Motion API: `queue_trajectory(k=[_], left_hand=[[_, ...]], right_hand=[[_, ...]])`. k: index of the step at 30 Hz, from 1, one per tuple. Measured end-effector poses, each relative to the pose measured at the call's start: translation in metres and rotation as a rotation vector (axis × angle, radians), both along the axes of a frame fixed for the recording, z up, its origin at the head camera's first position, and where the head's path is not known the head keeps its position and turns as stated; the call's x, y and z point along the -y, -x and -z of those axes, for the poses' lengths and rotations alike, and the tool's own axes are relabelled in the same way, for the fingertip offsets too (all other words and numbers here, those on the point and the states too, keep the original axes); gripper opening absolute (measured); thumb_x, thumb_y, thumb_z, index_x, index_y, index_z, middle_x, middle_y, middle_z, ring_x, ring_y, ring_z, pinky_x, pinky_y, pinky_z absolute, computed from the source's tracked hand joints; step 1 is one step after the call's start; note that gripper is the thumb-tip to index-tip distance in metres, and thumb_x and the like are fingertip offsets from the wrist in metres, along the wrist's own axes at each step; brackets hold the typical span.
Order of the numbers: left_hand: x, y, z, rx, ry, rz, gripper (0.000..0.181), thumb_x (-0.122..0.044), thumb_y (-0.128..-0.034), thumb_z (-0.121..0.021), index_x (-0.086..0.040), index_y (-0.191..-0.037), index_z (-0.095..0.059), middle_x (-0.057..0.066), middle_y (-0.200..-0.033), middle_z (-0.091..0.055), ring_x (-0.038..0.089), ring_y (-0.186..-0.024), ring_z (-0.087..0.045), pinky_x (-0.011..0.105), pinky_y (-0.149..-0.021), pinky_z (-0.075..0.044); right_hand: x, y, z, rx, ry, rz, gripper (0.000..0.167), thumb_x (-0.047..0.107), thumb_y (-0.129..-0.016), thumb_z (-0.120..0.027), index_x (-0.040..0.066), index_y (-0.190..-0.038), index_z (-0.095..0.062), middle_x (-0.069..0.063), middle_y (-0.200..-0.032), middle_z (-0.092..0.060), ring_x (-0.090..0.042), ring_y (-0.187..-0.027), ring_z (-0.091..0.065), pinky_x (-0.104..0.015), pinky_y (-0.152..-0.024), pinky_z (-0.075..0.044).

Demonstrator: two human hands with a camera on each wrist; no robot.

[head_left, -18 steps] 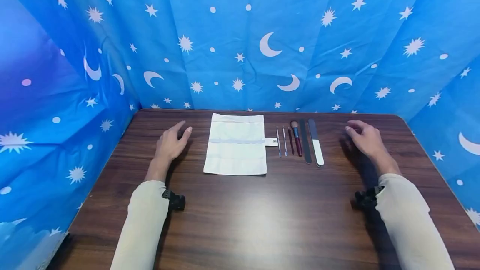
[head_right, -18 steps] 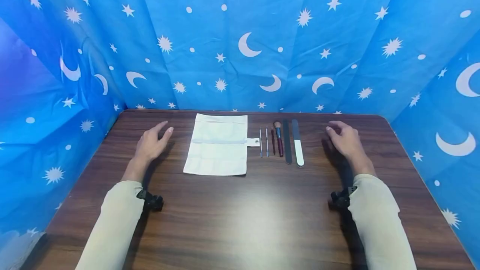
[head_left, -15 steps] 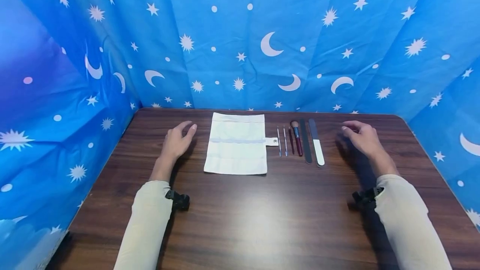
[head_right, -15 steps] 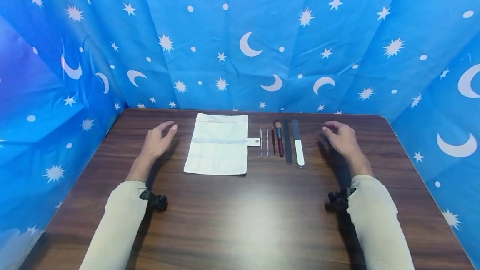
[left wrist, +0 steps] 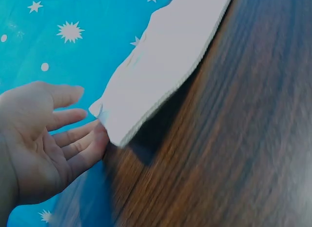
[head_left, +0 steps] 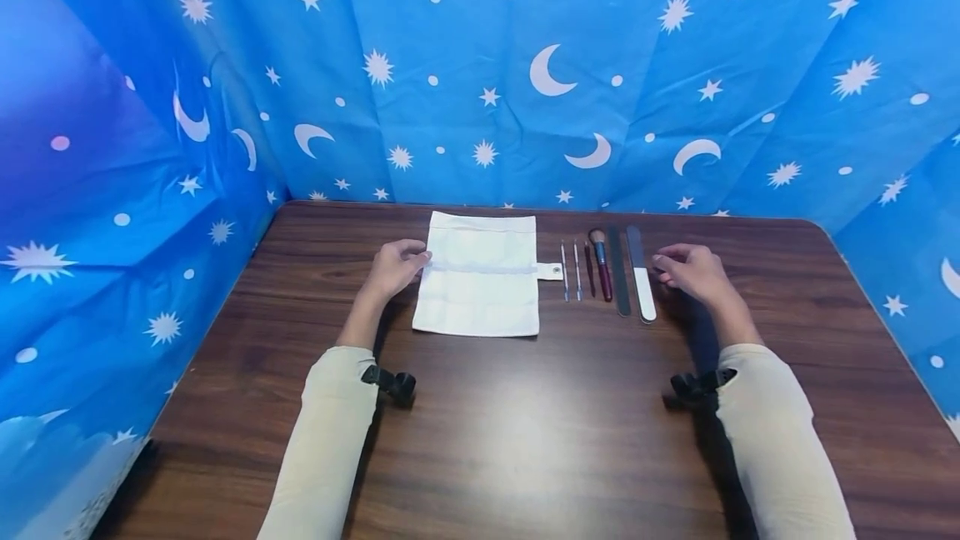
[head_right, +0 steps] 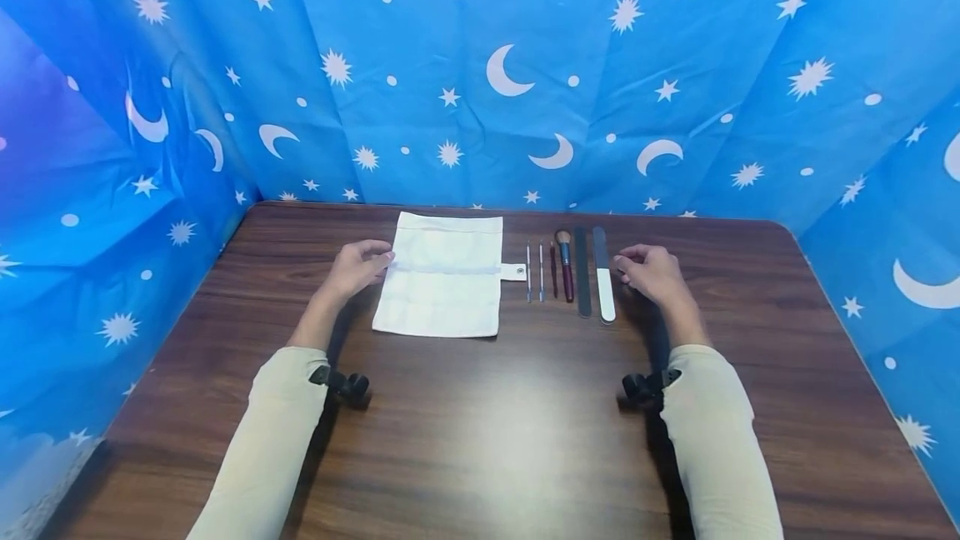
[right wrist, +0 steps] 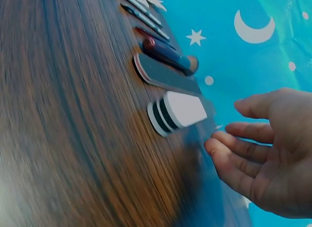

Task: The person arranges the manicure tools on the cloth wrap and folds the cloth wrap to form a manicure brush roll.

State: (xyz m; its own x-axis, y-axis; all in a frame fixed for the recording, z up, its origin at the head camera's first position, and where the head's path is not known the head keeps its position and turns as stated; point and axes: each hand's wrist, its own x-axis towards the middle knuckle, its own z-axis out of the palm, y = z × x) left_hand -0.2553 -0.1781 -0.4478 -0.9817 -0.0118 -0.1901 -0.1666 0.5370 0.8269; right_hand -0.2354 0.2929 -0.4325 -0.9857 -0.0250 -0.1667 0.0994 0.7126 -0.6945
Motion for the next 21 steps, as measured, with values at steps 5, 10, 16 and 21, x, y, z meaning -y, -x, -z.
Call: queue_trajectory(k=[5,10,16,21], left_hand=[[-0.001,0.003,0.005,0.013,-0.039,-0.038,0.039,-0.016,-0.1001,-0.061,-0.001,-0.136,-0.061,0.024,-0.130,-0.068,0.034,-0.114,-0.069,0.041,-0.096,-0.058],[-0.003,0.003,0.007,-0.034,-0.001,-0.025,0.029,-0.012,-0.0993,-0.062,0.000,-0.125,-0.069,0.022,-0.128,-0.069,0.031,-0.109,-0.067,0.032,-0.085,-0.055],[-0.002,0.003,0.007,-0.071,0.085,0.005,0.025,-0.013,-0.1003,-0.062,-0.001,-0.119,-0.073,0.020,-0.128,-0.069,0.031,-0.110,-0.064,0.034,-0.087,-0.051],[-0.002,0.004,0.006,-0.036,0.115,0.020,0.023,-0.014,-0.1013,-0.061,-0.003,-0.117,-0.073,0.019,-0.122,-0.070,0.029,-0.106,-0.062,0.034,-0.086,-0.050]], right_hand=[[0.013,0.003,-0.001,0.052,-0.053,0.030,0.056,0.034,-0.106,-0.050,-0.012,-0.137,-0.052,-0.029,-0.117,-0.066,-0.010,-0.079,-0.069,-0.020,-0.073,-0.055],[0.022,0.004,-0.003,0.116,-0.111,0.070,0.063,0.044,-0.103,-0.053,-0.009,-0.136,-0.054,-0.031,-0.123,-0.064,-0.035,-0.102,-0.068,-0.050,-0.097,-0.054],[0.034,0.007,-0.003,0.161,-0.164,0.123,0.062,0.046,-0.097,-0.061,-0.008,-0.128,-0.061,-0.031,-0.124,-0.064,-0.040,-0.107,-0.062,-0.054,-0.095,-0.052],[0.041,0.009,0.001,0.137,-0.185,0.184,0.050,0.039,-0.097,-0.064,-0.007,-0.115,-0.068,-0.028,-0.116,-0.068,-0.037,-0.099,-0.059,-0.049,-0.085,-0.051]])
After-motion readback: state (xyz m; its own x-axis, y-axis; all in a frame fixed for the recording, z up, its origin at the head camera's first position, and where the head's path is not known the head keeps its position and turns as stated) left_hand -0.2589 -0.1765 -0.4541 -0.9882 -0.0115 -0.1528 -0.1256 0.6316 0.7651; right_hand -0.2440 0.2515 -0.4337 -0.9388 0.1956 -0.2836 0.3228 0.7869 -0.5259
